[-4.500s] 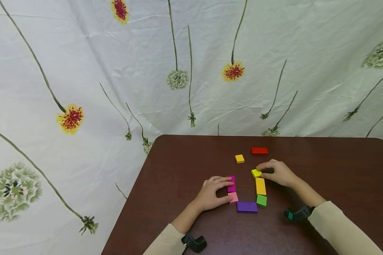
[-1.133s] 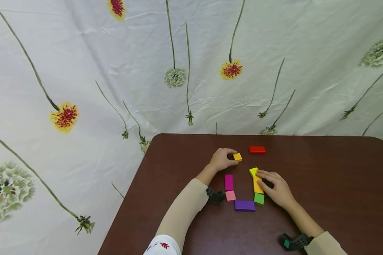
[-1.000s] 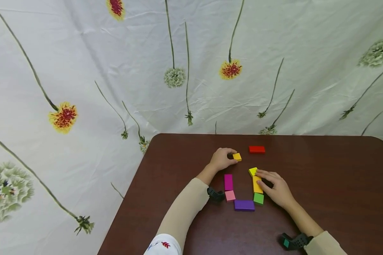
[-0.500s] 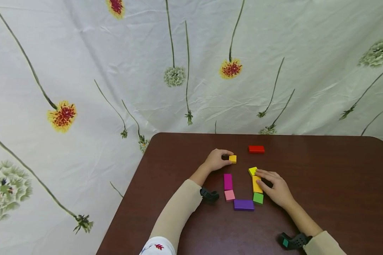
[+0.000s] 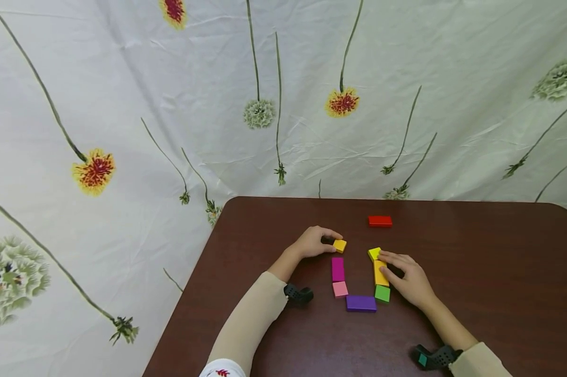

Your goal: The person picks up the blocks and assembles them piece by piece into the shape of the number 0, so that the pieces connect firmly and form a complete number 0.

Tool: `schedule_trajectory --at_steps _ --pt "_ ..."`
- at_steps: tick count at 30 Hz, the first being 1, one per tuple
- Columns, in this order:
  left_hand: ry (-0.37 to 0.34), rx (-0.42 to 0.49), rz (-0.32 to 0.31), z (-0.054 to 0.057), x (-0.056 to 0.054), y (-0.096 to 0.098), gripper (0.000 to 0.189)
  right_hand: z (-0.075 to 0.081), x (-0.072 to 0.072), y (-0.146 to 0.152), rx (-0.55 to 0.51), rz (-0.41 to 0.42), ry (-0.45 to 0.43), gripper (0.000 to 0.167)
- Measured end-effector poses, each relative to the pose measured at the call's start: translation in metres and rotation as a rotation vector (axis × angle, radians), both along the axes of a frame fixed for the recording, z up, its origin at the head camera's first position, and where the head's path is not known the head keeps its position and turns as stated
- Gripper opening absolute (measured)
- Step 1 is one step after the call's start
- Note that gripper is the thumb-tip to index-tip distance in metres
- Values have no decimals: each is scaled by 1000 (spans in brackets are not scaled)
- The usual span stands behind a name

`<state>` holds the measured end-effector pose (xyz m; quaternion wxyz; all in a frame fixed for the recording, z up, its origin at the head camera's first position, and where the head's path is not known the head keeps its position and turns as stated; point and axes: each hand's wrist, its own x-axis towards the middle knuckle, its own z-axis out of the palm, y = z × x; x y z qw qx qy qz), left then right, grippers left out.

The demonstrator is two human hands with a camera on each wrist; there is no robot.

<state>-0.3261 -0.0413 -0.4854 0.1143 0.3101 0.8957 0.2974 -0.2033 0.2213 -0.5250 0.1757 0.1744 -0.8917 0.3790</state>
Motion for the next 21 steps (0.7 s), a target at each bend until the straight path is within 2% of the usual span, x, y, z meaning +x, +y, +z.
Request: schedule_trajectory --at_steps 9,21 --pt "-41 1 -54 5 5 -2 33 0 -1 0 7 -3 6 31" --pt "-53 -2 -88 3 3 -4 34 0 -1 0 4 -3 -2 31"
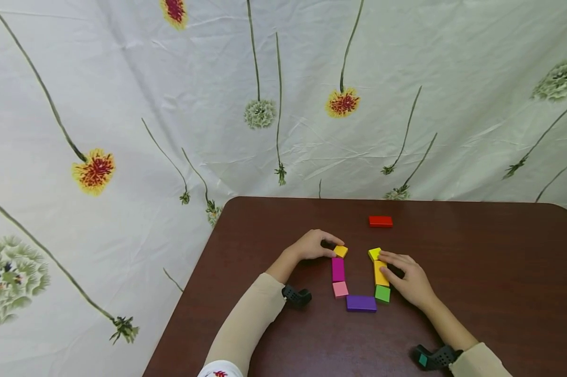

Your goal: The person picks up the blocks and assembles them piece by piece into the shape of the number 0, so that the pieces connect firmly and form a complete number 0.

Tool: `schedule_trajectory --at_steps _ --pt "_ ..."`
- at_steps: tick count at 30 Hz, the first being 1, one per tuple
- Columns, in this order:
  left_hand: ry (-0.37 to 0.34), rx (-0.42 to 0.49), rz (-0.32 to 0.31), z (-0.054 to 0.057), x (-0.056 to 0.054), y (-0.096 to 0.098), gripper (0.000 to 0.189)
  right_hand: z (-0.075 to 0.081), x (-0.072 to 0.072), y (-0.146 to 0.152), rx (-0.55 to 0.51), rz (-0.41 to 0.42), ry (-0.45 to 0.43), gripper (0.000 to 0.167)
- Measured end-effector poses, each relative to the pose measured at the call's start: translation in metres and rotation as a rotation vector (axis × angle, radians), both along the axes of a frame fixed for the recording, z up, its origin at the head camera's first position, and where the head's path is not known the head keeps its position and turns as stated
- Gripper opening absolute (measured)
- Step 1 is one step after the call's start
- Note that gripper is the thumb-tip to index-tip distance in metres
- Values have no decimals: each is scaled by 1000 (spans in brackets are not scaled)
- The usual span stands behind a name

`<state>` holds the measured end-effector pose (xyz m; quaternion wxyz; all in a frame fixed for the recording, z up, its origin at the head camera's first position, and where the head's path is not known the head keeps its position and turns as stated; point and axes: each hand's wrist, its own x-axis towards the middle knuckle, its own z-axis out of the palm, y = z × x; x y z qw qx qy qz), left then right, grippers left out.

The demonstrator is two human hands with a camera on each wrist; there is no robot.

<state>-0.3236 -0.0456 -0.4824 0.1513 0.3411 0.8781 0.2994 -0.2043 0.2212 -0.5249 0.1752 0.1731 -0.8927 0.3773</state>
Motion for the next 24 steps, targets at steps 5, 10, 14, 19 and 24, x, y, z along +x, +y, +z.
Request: schedule_trajectory --at_steps 5,10,14,19,24 --pt "-18 -1 -12 0 -1 -2 35 0 0 0 -4 3 1 31" --pt "-22 0 -17 -1 -1 -2 32 0 0 0 -5 5 1 31" --pt "-20 12 -15 -1 -1 -2 32 1 0 0 -6 7 1 31" --pt "7 120 11 -5 4 -5 31 1 0 0 -7 8 1 32" --pt "77 190 6 -15 23 -8 39 0 0 -1 -5 6 5 31"
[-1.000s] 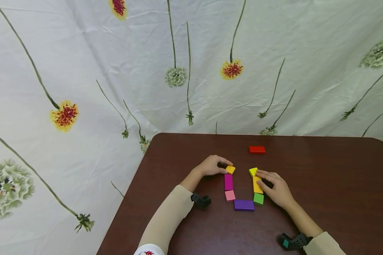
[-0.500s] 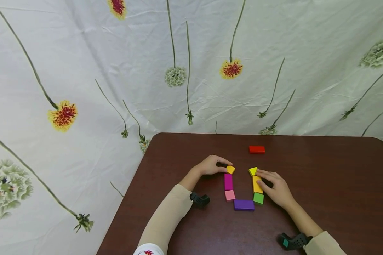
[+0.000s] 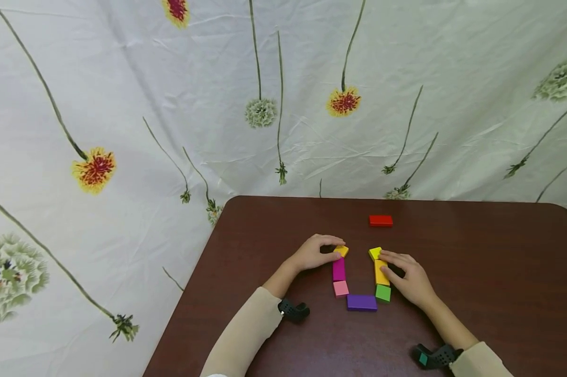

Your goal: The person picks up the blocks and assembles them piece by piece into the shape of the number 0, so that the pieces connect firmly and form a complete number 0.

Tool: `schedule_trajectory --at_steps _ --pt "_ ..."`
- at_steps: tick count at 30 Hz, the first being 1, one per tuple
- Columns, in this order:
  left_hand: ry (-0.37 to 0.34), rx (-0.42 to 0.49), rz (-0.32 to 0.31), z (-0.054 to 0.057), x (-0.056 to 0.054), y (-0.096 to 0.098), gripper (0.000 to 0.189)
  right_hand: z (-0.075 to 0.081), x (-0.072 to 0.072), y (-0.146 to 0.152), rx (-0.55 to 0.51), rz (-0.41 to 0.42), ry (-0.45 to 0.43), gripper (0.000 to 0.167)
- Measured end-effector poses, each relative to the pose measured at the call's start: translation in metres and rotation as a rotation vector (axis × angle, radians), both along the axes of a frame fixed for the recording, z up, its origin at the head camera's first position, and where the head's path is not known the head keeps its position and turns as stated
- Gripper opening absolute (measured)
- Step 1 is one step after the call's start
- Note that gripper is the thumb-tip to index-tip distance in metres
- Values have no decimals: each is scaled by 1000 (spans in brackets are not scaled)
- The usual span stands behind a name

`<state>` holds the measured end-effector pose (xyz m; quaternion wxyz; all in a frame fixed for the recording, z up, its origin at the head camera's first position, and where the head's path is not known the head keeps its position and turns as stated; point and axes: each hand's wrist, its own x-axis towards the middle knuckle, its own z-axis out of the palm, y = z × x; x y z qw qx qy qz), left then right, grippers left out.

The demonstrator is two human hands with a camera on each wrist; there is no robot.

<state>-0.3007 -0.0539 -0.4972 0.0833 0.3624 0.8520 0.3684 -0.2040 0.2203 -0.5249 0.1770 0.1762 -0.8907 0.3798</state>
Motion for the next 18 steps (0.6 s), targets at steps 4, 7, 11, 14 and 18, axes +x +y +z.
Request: schedule_trajectory --at_steps 4,7,11,14,18 --pt "50 -12 28 -10 15 -4 51 0 1 0 -1 -6 -3 32" --pt "90 -17 49 -15 20 -5 52 0 1 0 -4 -15 -7 32" --pt "143 -53 58 -19 22 -5 50 0 1 0 -4 -15 -7 32" --pt "151 -80 57 -19 23 -4 48 0 1 -1 -3 -11 1 32" --pt "144 -84 58 -18 23 -5 48 0 1 -1 -7 -7 9 32"
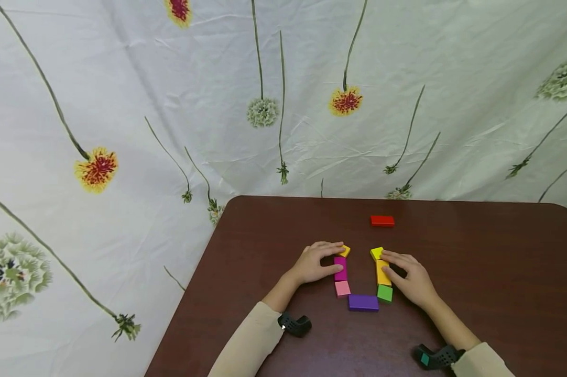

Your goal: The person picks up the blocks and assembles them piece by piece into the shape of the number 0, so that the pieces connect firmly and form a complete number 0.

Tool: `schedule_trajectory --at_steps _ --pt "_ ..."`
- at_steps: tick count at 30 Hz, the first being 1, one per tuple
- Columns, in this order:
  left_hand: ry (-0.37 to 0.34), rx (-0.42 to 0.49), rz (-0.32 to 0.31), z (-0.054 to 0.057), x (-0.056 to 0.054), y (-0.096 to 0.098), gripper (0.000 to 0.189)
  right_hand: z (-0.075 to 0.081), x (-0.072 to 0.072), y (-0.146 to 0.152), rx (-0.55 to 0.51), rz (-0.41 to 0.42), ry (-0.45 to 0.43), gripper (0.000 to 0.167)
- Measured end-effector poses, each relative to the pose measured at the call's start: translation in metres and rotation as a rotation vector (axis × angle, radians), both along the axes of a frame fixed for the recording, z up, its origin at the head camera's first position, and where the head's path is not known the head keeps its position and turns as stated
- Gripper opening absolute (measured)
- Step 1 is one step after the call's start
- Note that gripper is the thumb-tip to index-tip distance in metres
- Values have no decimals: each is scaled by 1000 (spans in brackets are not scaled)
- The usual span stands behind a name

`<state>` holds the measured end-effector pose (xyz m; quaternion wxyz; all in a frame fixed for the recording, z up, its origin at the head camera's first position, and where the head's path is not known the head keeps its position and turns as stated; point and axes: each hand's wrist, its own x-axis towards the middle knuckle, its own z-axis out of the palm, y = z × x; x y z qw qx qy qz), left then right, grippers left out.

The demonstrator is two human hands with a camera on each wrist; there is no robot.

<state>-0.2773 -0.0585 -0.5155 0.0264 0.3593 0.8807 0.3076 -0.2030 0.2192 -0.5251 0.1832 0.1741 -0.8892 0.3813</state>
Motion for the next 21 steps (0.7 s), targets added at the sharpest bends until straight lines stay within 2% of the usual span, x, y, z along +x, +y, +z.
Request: schedule_trajectory --at_steps 4,8,11,17,21 --pt "6 3 1 0 1 0 48 0 1 1 -24 -12 -36 35" --pt "3 7 -2 0 1 -1 48 5 0 6 -147 -44 -122 40" --pt "2 10 2 -1 1 0 47 12 -6 11 -226 -60 -181 41" --pt "3 9 11 -1 1 -1 48 25 -35 19 -222 -109 -281 44" --pt "5 -2 8 1 2 -1 48 27 -56 22 -227 -145 -315 44"
